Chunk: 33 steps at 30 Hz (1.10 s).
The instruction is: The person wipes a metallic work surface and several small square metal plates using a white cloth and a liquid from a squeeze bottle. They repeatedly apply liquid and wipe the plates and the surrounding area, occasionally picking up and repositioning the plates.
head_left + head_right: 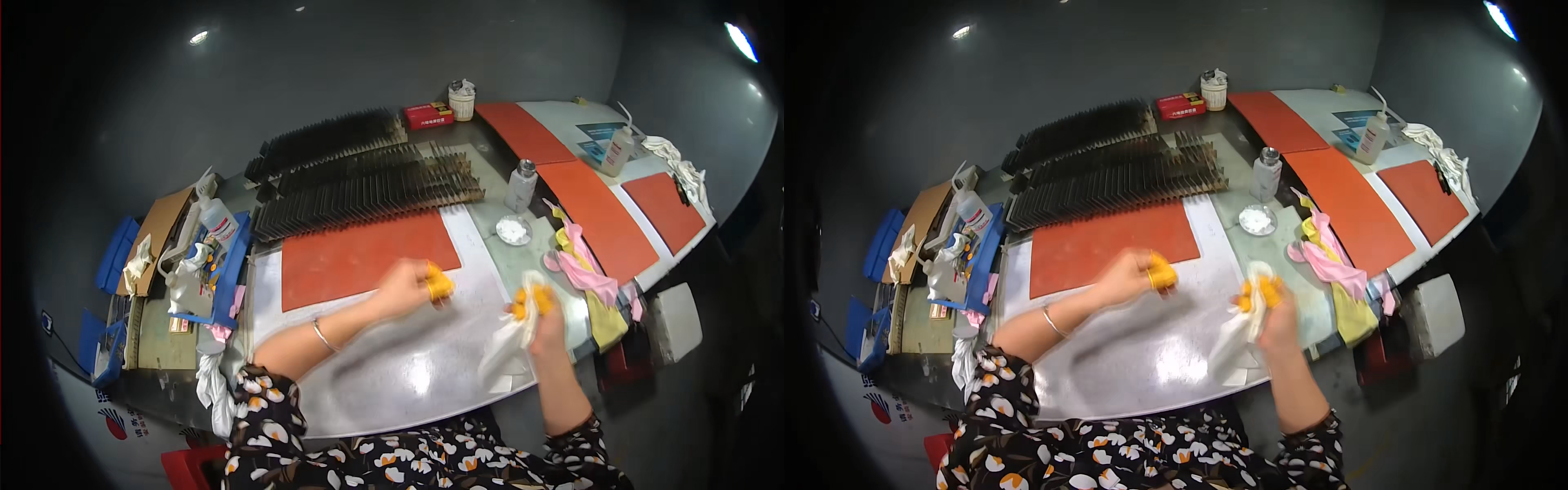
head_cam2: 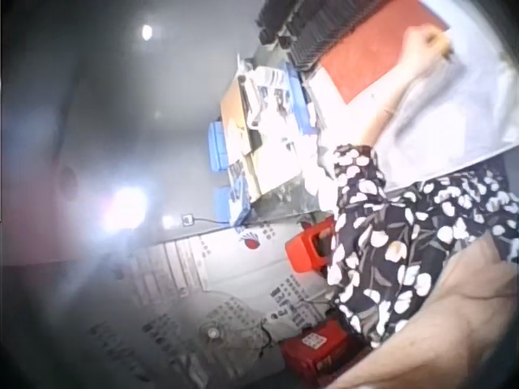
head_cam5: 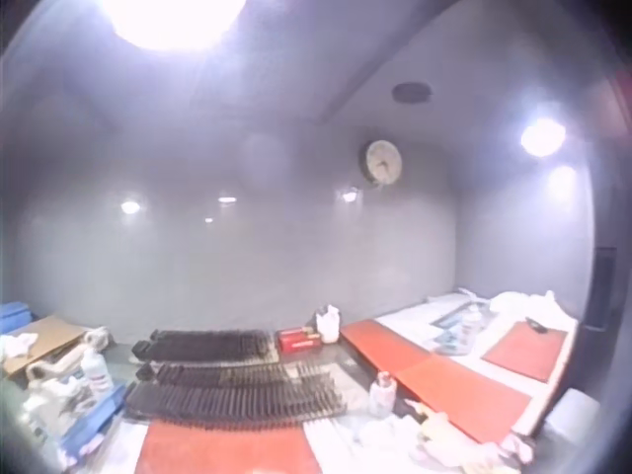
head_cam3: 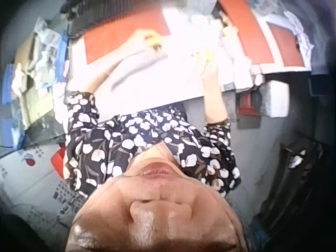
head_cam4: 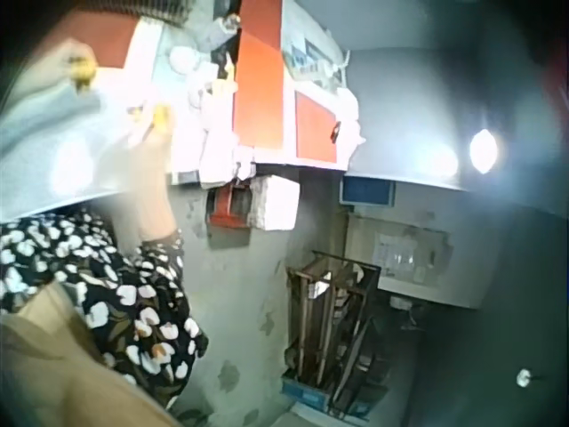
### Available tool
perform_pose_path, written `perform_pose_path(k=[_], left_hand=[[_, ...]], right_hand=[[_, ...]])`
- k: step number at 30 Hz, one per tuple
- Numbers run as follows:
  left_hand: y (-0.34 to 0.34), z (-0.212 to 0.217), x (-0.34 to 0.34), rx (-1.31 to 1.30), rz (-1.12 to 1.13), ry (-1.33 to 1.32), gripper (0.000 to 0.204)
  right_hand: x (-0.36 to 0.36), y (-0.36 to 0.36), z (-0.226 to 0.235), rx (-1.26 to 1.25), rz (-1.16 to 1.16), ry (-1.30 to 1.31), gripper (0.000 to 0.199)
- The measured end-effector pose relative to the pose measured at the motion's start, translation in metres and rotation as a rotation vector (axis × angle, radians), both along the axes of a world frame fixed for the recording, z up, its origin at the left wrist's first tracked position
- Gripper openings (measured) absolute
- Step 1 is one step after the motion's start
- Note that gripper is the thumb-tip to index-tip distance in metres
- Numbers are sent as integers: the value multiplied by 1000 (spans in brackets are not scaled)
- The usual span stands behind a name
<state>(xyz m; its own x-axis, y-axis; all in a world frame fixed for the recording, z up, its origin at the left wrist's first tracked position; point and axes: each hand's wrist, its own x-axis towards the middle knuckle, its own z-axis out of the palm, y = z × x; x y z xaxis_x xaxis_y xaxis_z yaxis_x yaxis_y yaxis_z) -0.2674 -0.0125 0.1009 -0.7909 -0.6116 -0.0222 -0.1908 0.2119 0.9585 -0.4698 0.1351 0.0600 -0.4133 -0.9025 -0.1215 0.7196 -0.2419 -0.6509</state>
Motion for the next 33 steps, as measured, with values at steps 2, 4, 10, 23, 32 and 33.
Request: perform_pose_path(k=[2, 4, 10, 23, 32, 33], left_hand=[[-76, 32, -20, -398, 152, 14, 18], [-169, 46, -35, -521, 289, -43, 14], [-297, 39, -109, -703, 627, -755, 31], [-311, 57, -123, -554, 656, -800, 33], [-178, 28, -20, 768, 484, 1032, 40], [-161, 19, -6, 946, 467, 1039, 44]], right_hand=[[-45, 11, -9, -55, -13, 169, 19], [-67, 16, -25, 114, 14, 493, 16], [-73, 8, -49, 97, -18, 1446, 20], [-110, 21, -1, 233, 325, 481, 19], [-199, -156, 102, 322, -167, 2285, 29], [-196, -167, 105, 371, -132, 2325, 28]])
